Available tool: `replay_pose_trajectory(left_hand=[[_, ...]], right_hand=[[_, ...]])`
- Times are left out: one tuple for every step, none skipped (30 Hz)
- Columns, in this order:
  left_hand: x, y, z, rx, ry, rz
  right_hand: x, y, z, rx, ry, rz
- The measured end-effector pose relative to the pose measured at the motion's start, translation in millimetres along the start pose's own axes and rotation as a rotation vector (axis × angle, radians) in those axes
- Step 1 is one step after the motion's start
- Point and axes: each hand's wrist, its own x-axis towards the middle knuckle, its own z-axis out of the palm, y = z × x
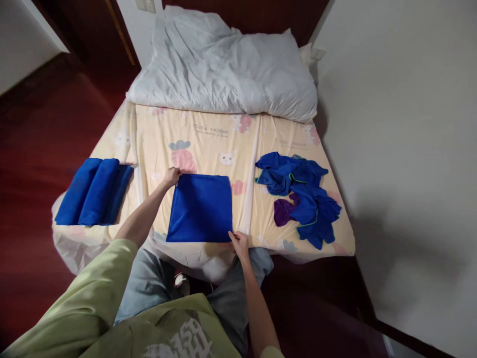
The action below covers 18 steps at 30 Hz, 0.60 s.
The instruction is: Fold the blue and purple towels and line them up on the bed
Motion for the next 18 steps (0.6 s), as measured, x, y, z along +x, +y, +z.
replay_pose_trajectory(left_hand=[[0.8, 0.3, -0.6, 0.009, 0.002, -0.011], [1.4, 0.7, -1.1, 0.022, -0.001, -0.025], [2.0, 1.1, -1.3, 0.038, -0.005, -0.038], [2.2, 1.4, -1.1, 0.052, -0.007, -0.047], [2.0, 1.6, -0.6, 0.064, -0.007, -0.056], [1.5, 1.7, 0.4, 0.072, -0.006, -0.065], [0.5, 1.5, 1.7, 0.075, -0.003, -0.077], [-0.9, 1.1, 3.4, 0.072, 0.003, -0.089], [-2.4, 0.2, 5.2, 0.063, 0.010, -0.099], [-4.0, -1.1, 7.1, 0.051, 0.018, -0.105], [-5.5, -2.8, 8.9, 0.040, 0.029, -0.105], [-6.9, -4.9, 10.4, 0.032, 0.040, -0.100], [-7.9, -7.3, 11.5, 0.026, 0.050, -0.089], [-8.6, -9.9, 12.3, 0.020, 0.057, -0.074], [-9.1, -12.6, 12.6, 0.015, 0.063, -0.063], [-9.4, -15.2, 12.5, 0.007, 0.066, -0.055], [-9.5, -17.7, 12.1, -0.003, 0.068, -0.050], [-9.6, -19.9, 11.4, -0.015, 0.069, -0.048]], right_hand=[[0.0, -0.3, 0.2, -0.001, 0.000, 0.002], [-0.2, -0.4, 0.6, 0.000, 0.000, 0.006], [-0.7, -0.3, 1.2, 0.001, -0.001, 0.009], [-1.3, 0.1, 1.6, -0.002, -0.001, 0.012], [-2.0, 0.6, 1.8, -0.007, -0.001, 0.016], [-2.5, 0.8, 1.3, -0.016, -0.004, 0.023], [-2.2, 0.4, 0.0, -0.032, -0.008, 0.033], [-0.9, -1.2, -2.3, -0.058, -0.016, 0.044], [2.2, -4.6, -5.5, -0.094, -0.020, 0.052], [7.4, -10.5, -9.4, -0.142, -0.015, 0.047], [15.4, -19.2, -13.5, -0.201, 0.006, 0.024], [26.3, -30.9, -17.0, -0.269, 0.043, -0.022], [40.4, -45.3, -19.3, -0.336, 0.089, -0.090], [57.5, -61.7, -19.6, -0.396, 0.137, -0.177], [77.3, -79.3, -17.6, -0.445, 0.163, -0.279], [99.2, -96.8, -13.2, -0.458, 0.153, -0.380], [122.5, -113.3, -6.6, -0.452, 0.112, -0.467], [146.2, -127.6, 1.6, -0.456, 0.053, -0.544]])
